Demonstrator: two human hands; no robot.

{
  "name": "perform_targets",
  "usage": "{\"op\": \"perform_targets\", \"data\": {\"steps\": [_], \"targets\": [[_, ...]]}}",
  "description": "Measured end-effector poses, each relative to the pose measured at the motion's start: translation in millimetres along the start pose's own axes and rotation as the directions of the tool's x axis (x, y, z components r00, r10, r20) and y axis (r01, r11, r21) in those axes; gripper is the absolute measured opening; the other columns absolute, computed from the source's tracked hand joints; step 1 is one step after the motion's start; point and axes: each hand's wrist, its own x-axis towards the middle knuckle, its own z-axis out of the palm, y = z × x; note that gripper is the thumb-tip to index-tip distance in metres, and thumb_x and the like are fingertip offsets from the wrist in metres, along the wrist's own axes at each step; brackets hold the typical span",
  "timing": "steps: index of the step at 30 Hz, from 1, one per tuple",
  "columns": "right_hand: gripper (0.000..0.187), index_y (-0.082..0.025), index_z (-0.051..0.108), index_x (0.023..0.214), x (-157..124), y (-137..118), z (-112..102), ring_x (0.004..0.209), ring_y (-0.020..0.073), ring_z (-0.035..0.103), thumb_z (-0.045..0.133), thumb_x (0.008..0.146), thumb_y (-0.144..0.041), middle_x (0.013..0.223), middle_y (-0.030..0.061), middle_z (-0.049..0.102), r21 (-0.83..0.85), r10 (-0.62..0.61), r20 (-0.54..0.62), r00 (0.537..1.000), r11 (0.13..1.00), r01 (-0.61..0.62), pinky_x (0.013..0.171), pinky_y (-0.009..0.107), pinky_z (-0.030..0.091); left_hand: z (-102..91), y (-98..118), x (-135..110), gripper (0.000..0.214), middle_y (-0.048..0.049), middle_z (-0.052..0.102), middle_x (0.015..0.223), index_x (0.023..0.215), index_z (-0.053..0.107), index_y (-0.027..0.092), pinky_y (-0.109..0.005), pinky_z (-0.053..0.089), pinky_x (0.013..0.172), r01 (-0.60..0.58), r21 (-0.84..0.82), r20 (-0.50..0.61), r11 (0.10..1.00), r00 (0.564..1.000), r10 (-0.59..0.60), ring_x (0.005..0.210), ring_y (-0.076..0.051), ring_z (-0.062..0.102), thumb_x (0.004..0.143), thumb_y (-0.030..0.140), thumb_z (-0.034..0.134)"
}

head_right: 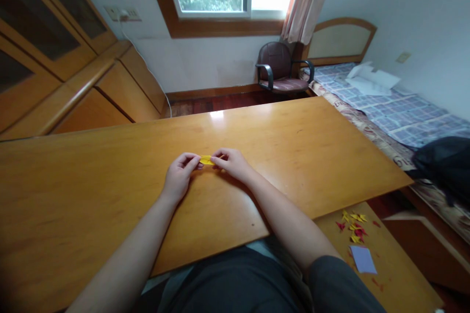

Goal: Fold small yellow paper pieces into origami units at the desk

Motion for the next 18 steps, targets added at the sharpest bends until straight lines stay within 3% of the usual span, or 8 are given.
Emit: {"op": "perform_targets", "data": {"steps": [3,6,9,13,18], "targets": [[0.028,-0.015,0.069,0.089,-0.9,-1.0,0.5,0.064,0.0143,0.067,0.067,0.083,-0.042,0.071,0.0030,0.072,-0.013,-0.003,-0.010,1.000,1.000,0.003,0.059,0.023,0.048,-0.6,-2.1,1.1,0.025,-0.0007,0.066,0.076,0.086,0.064,0.018,-0.030,0.052,0.074,-0.022,0.041,0.006,0.999,1.000,0.022,0.073,-0.017,0.064,0.082,0.042,0.068],[0.026,-0.015,0.069,0.088,-2.1,-2.5,0.3,0.063,0.0137,0.067,0.066,0.084,-0.041,0.070,0.0029,0.072,-0.055,-0.032,-0.004,0.999,0.998,0.032,0.059,0.022,0.048,-0.7,-0.2,0.8,0.023,-0.0032,0.064,0.092,0.091,0.066,0.019,-0.029,0.052,0.074,-0.139,0.193,-0.018,0.971,0.989,0.145,0.083,-0.018,0.063,0.081,0.040,0.068],[0.025,-0.015,0.068,0.087,-3.1,-2.6,0.4,0.063,0.0139,0.067,0.066,0.086,-0.039,0.069,0.0025,0.071,-0.083,-0.066,0.032,0.997,0.994,0.069,0.060,0.023,0.050,-0.6,3.0,-0.5,0.024,-0.0052,0.062,0.104,0.097,0.069,0.020,-0.029,0.052,0.077,-0.220,0.289,0.035,0.932,0.975,0.220,0.093,-0.019,0.063,0.081,0.039,0.068],[0.022,-0.014,0.068,0.086,-3.4,-2.2,0.4,0.063,0.0132,0.065,0.065,0.087,-0.036,0.071,0.0023,0.070,-0.145,-0.129,0.075,0.989,0.980,0.139,0.061,0.023,0.050,-0.6,2.4,-0.5,0.021,-0.0044,0.069,0.091,0.087,0.070,0.020,-0.029,0.050,0.076,-0.209,0.344,0.146,0.915,0.975,0.168,0.085,-0.019,0.064,0.083,0.040,0.067],[0.018,-0.015,0.070,0.083,-3.7,-4.5,-1.4,0.064,0.0125,0.063,0.064,0.087,-0.031,0.070,0.0016,0.070,-0.262,-0.193,0.071,0.979,0.943,0.205,0.064,0.024,0.048,-1.2,-0.3,0.8,0.023,-0.0026,0.072,0.080,0.080,0.071,0.019,-0.028,0.048,0.074,-0.141,0.322,0.150,0.936,0.984,0.097,0.078,-0.019,0.065,0.084,0.042,0.066]]}}
